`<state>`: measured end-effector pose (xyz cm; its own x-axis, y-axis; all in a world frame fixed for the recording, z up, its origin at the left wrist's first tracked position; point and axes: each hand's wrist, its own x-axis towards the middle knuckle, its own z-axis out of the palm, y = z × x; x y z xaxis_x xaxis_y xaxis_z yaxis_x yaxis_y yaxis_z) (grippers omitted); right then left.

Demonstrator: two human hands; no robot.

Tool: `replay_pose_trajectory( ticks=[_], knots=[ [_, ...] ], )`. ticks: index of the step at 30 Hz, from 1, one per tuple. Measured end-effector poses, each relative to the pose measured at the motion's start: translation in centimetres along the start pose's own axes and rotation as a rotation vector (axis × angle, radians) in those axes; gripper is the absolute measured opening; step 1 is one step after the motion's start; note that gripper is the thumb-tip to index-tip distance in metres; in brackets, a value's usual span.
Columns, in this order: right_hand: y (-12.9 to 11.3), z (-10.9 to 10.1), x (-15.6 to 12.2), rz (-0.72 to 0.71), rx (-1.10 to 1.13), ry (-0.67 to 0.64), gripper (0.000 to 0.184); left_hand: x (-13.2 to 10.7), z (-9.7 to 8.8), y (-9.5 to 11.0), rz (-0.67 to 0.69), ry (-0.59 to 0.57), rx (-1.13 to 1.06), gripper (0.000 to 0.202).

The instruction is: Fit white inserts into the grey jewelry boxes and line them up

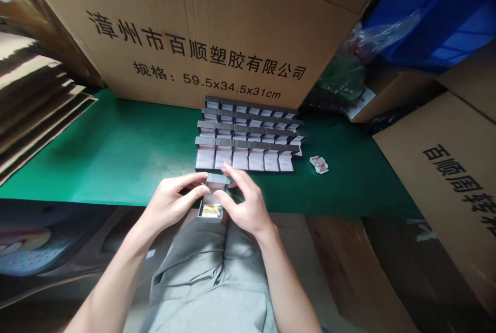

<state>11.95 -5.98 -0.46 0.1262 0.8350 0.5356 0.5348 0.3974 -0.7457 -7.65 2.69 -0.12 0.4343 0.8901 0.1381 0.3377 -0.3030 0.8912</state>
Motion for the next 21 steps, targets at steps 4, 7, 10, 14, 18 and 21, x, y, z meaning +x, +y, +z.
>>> replay_pose_trajectory(
  ticks=[4, 7, 10, 14, 18, 21],
  knots=[
    [1.8, -5.9, -0.8, 0.068, -0.211, 0.29, 0.025, 0.0, -0.1, -0.1, -0.083, 0.032, -0.054, 0.05],
    [5.0, -12.0, -1.3, 0.181, -0.52, 0.547, 0.027, 0.1, -0.2, -0.1, -0.142, 0.047, -0.099, 0.055],
    [8.4, -16.9, -1.7, 0.272, -0.759, 0.469, 0.037, 0.1, -0.2, -0.2, -0.168, 0.057, -0.12, 0.059],
    [11.0, -19.5, -2.2, 0.342, -0.868, 0.278, 0.046, 0.1, -0.2, -0.3, -0.166, 0.066, -0.118, 0.059],
    [10.9, -19.6, -2.5, 0.399, -0.806, 0.225, 0.04, 0.2, -0.3, -0.4, -0.147, 0.059, -0.104, 0.054],
    [9.9, -19.3, -2.6, 0.403, -0.784, 0.253, 0.037, 0.2, -0.4, -0.4, -0.143, 0.059, -0.102, 0.052]
  ],
)
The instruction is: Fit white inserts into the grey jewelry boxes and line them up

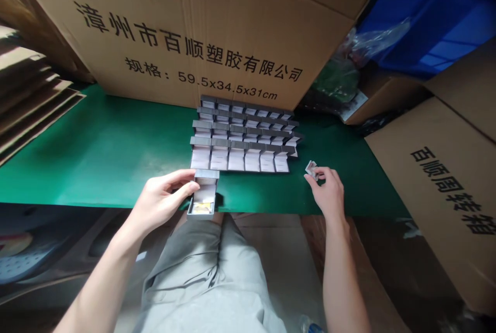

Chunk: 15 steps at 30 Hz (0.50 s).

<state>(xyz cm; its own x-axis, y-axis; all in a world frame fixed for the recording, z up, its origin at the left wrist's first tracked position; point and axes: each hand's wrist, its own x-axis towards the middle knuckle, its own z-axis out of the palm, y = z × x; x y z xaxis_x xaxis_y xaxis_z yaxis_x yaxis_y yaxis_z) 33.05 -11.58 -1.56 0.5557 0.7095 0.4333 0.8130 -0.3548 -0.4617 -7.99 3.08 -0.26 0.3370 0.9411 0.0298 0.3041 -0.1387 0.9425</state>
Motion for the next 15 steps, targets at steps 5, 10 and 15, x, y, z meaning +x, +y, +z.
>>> replay_pose_trajectory(
  ticks=[5, 10, 15],
  knots=[
    [-0.9, -0.4, -1.5, 0.161, 0.257, 0.056, 0.04, 0.0, 0.0, 0.2, -0.011, -0.005, 0.018, 0.061],
    [-0.7, -0.1, -2.6, 0.394, 0.505, 0.009, 0.055, 0.0, -0.1, 0.0, -0.01, -0.012, 0.035, 0.062],
    [-0.3, -0.6, -2.5, 0.386, 0.253, 0.034, 0.058, 0.0, -0.1, -0.5, 0.001, -0.014, 0.032, 0.057]
  ],
)
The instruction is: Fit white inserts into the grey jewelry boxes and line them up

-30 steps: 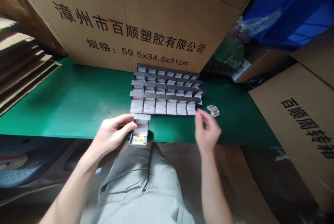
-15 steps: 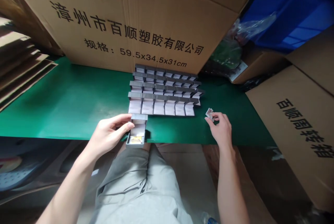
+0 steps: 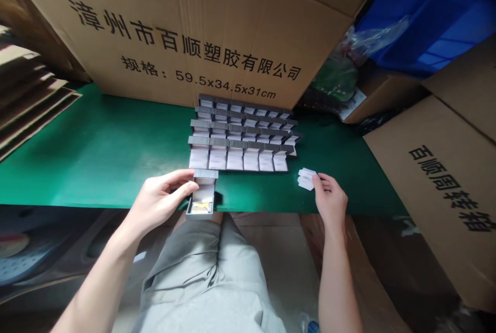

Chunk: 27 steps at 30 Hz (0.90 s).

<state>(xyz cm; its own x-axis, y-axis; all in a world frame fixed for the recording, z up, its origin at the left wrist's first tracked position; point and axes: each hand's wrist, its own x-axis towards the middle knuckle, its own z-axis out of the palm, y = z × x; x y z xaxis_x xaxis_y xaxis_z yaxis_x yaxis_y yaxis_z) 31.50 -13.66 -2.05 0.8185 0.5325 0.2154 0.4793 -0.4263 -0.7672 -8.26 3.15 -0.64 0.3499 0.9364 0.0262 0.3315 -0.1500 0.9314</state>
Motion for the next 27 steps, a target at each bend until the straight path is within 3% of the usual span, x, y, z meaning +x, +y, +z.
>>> replay_pose_trajectory(
  ticks=[3, 7, 9, 13, 17, 21, 27],
  knots=[
    [0.1, -0.8, 0.3, -0.105, -0.039, -0.028, 0.06, 0.0, 0.0, -0.1, 0.008, 0.006, 0.002, 0.054],
    [0.2, -1.8, 0.6, -0.333, -0.059, -0.237, 0.049, 0.1, 0.0, 0.0, 0.02, 0.013, 0.012, 0.05],
    [0.2, -2.1, 0.7, -0.355, -0.124, -0.318, 0.047, 0.1, 0.0, 0.1, 0.021, 0.023, 0.015, 0.047],
    [0.1, -2.1, 0.8, -0.309, -0.224, -0.309, 0.049, 0.1, 0.1, 0.3, 0.012, 0.029, 0.017, 0.046],
    [-1.2, -1.7, -0.5, -0.476, -0.224, -0.249, 0.037, 0.1, 0.2, 0.8, 0.003, 0.036, -0.003, 0.046],
    [-4.3, -0.2, -4.1, -0.719, -0.103, -0.185, 0.024, 0.1, 0.2, 1.1, -0.01, 0.045, -0.02, 0.046],
    [-9.4, 4.6, -9.8, -0.987, 0.21, -0.224, 0.041, 0.1, 0.2, 0.9, 0.016, 0.031, -0.067, 0.042]
  ],
)
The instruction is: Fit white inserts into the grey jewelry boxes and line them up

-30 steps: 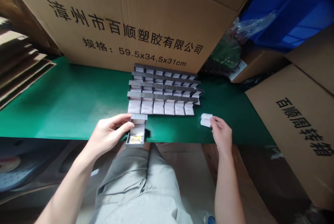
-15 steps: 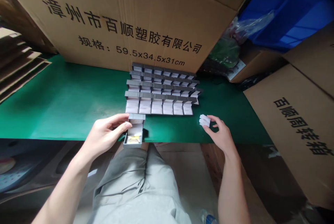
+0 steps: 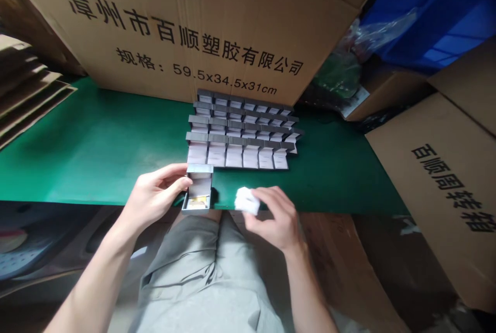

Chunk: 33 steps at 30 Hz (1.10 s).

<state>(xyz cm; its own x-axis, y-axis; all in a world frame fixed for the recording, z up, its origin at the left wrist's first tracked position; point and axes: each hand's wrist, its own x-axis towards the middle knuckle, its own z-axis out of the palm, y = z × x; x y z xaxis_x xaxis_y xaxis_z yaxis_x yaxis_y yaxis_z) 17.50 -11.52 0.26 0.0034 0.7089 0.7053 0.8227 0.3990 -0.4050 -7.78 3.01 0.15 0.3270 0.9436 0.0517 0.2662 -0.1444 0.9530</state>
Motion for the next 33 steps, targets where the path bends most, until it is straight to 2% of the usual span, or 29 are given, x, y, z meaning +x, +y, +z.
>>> replay_pose_trajectory(
  ticks=[3, 6, 10, 16, 24, 28, 33],
  knots=[
    [-1.3, 2.1, 1.0, -0.039, 0.091, -0.035, 0.044, 0.0, 0.0, 0.1, 0.019, -0.001, 0.008, 0.041],
    [-1.7, 3.0, 1.9, -0.049, 0.104, -0.069, 0.04, 0.0, 0.1, 0.3, 0.035, 0.006, 0.022, 0.041],
    [-1.7, 3.7, 2.3, -0.02, 0.151, -0.076, 0.037, -0.1, 0.1, 0.4, 0.028, 0.015, 0.026, 0.039],
    [-1.9, 4.8, 2.0, 0.081, 0.193, -0.107, 0.045, -0.1, 0.2, 0.3, 0.03, 0.005, 0.019, 0.037],
    [-2.0, 5.0, 2.8, 0.118, 0.299, -0.086, 0.041, -0.2, 0.2, 0.3, 0.035, 0.022, 0.038, 0.038],
    [-2.5, 5.5, 2.9, 0.047, 0.213, -0.126, 0.031, -0.3, 0.2, 0.4, 0.037, 0.015, 0.045, 0.038],
    [-3.3, 6.4, 2.6, 0.014, 0.111, -0.09, 0.025, -0.3, 0.2, 0.0, 0.071, -0.012, 0.044, 0.032]
  ],
)
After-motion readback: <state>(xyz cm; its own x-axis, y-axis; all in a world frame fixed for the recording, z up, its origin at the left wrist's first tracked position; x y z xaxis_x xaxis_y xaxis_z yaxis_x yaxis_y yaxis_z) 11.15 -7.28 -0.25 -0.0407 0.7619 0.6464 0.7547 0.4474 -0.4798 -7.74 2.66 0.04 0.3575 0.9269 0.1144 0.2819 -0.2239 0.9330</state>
